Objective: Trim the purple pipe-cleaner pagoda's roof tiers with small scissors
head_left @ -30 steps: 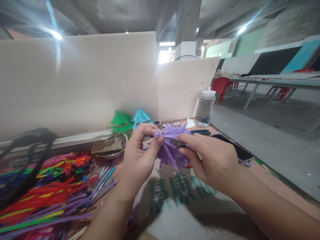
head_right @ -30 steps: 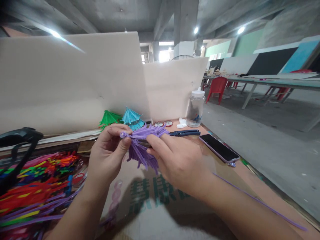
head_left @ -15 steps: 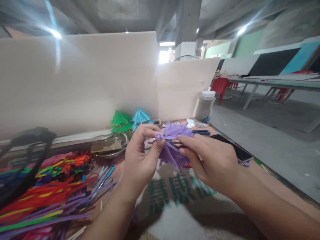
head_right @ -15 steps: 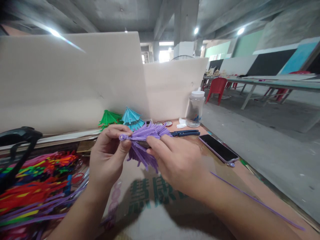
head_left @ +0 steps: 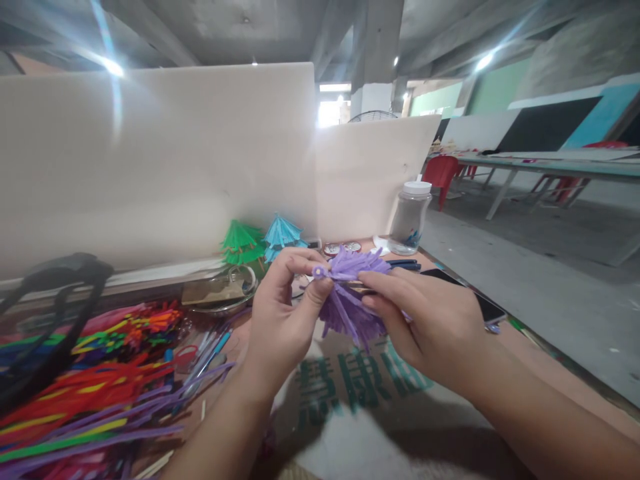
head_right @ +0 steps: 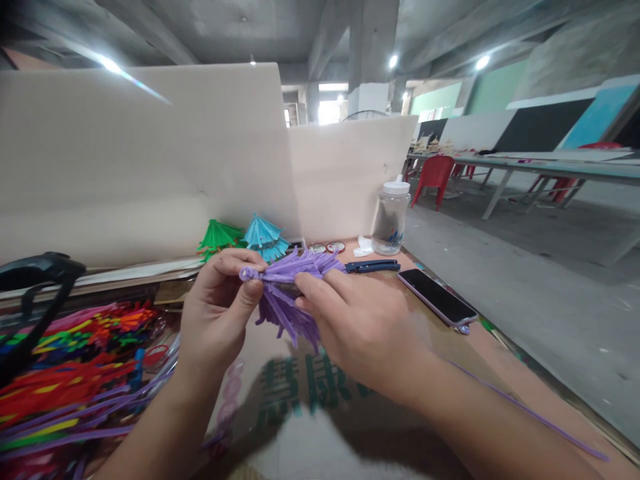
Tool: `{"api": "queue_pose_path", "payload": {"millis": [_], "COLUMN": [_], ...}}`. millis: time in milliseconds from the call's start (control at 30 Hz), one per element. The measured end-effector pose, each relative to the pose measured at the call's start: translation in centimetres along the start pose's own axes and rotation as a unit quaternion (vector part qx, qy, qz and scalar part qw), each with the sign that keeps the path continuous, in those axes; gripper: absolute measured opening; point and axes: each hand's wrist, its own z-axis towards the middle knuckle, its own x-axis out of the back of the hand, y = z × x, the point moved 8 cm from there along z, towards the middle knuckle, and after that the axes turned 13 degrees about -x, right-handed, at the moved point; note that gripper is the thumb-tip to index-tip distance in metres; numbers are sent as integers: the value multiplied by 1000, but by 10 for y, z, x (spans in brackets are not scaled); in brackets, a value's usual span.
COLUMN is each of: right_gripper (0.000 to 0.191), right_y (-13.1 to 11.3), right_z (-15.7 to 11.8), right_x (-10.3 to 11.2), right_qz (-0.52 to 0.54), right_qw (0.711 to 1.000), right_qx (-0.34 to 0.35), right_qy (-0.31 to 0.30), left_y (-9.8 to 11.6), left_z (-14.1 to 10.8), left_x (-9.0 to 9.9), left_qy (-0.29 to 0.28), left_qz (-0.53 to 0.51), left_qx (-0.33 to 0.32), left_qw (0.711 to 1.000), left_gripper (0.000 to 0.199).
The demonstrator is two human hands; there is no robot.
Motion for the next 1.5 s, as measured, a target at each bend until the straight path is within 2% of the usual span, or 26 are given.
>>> {"api": "queue_pose_path", "payload": {"millis": [600, 1033, 1200, 1500], "right_gripper": [20, 17, 14, 20], "right_y": [3, -3, -1, 1], "right_z": [-2, 0, -1, -2], "right_x": [-5, 0, 0, -2], "right_qz": [11, -45, -24, -17], "right_qw": [999, 999, 1000, 1000], "right_qx": [-16, 18, 7, -5], "right_qy": [-30, 4, -11, -24], "left_y": [2, -1, -2, -2], "left_z": [1, 0, 0, -3], "left_x": [-2, -1, 0, -1], "left_qy": [-9, -7, -8, -9], "left_qz": [-6, 3, 13, 13], "left_qx": [-4, 7, 9, 14], "left_qw": [1000, 1000, 1000, 1000], "left_gripper": [7, 6, 8, 7]}}
